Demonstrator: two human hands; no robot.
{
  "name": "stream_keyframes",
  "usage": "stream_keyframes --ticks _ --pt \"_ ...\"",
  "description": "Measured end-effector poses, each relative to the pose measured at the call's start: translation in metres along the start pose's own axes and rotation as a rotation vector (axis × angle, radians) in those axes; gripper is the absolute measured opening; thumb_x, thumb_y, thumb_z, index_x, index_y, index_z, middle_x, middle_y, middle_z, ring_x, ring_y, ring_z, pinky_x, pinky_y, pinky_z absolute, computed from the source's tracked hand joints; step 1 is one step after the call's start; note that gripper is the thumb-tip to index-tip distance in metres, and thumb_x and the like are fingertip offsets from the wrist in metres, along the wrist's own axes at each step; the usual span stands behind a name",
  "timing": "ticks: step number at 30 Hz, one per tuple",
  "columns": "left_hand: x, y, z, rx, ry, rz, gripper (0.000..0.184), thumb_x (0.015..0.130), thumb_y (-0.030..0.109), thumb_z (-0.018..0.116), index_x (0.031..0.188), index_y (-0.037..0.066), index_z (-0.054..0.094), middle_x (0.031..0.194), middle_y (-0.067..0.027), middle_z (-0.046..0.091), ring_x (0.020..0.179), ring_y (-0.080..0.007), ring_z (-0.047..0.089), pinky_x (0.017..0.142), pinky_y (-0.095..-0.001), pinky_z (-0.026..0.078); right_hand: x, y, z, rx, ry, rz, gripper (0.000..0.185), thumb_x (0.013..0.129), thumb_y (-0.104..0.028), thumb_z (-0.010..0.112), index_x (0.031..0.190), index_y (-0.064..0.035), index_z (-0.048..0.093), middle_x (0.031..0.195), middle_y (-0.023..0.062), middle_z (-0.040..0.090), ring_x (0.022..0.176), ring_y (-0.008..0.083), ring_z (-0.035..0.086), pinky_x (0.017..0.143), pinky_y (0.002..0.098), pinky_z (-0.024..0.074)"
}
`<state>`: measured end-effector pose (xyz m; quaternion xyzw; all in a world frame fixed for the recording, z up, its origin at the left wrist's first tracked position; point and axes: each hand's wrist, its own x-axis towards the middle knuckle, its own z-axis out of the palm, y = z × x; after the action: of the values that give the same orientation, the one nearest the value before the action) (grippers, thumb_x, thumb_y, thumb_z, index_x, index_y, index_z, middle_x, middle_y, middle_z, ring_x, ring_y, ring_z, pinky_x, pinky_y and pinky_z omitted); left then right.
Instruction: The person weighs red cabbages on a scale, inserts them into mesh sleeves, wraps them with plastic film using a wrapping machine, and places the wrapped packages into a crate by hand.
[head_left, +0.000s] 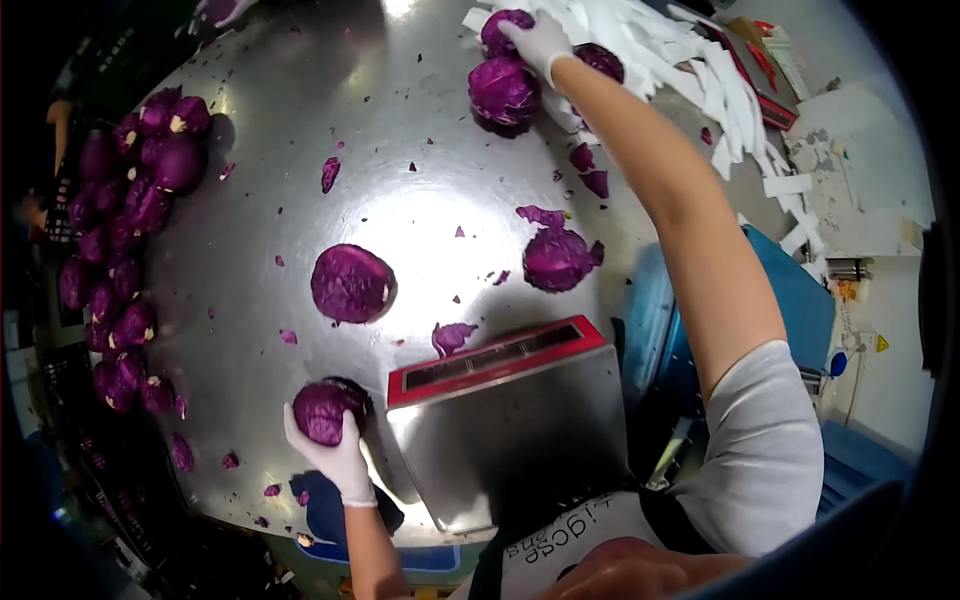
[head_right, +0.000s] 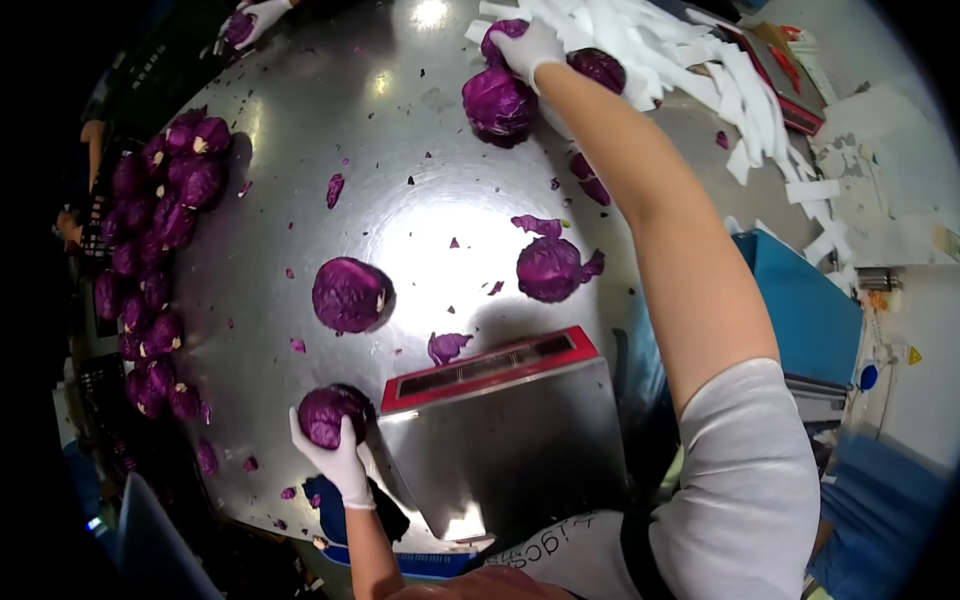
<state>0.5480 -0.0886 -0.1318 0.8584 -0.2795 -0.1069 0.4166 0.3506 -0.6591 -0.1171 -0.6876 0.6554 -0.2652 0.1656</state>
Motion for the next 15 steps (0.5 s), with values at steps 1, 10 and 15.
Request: stream_keyframes --ticks 1,10,15 --pt "0.0 0.0 0.001 0.005 -0.007 -0.008 0.079 0.073 0.009 0.074 0.141 0.002 0.033 0.14 -0.0156 0.036 0.13 -0.0298 0.037 0.111 -0.0397 0.028 0.005 0.001 0.011 0.257 0.018 0.003 0.06 0.077 -0.039 0.07 0.123 -0.0028 0.057 0.122 0.0206 0.058 0.116 0.0343 0.054 0.1 0.0406 0.0418" --pt "0.009 -0.015 -0.004 0.024 -0.032 -0.024 0.093 0.068 0.019 0.081 0.143 0.001 0.03 0.141 -0.0172 0.037 0.131 -0.0297 0.038 0.11 -0.0384 0.03 0.007 0.016 0.028 1.189 -0.401 0.17 0.036 0.087 -0.027 0.063 0.115 -0.0057 0.06 0.095 0.008 0.065 0.078 0.0204 0.064 0.072 0.0312 0.0529" --pt "0.011 -0.017 -0.01 -0.035 -0.03 -0.073 0.094 0.068 0.028 0.083 0.141 0.0 0.032 0.135 -0.021 0.042 0.124 -0.0312 0.046 0.105 -0.0386 0.037 0.042 0.077 -0.013 0.362 -0.095 -0.564 0.043 0.093 -0.024 0.058 0.128 -0.0011 0.051 0.121 0.0127 0.06 0.106 0.0229 0.06 0.093 0.0313 0.0481"
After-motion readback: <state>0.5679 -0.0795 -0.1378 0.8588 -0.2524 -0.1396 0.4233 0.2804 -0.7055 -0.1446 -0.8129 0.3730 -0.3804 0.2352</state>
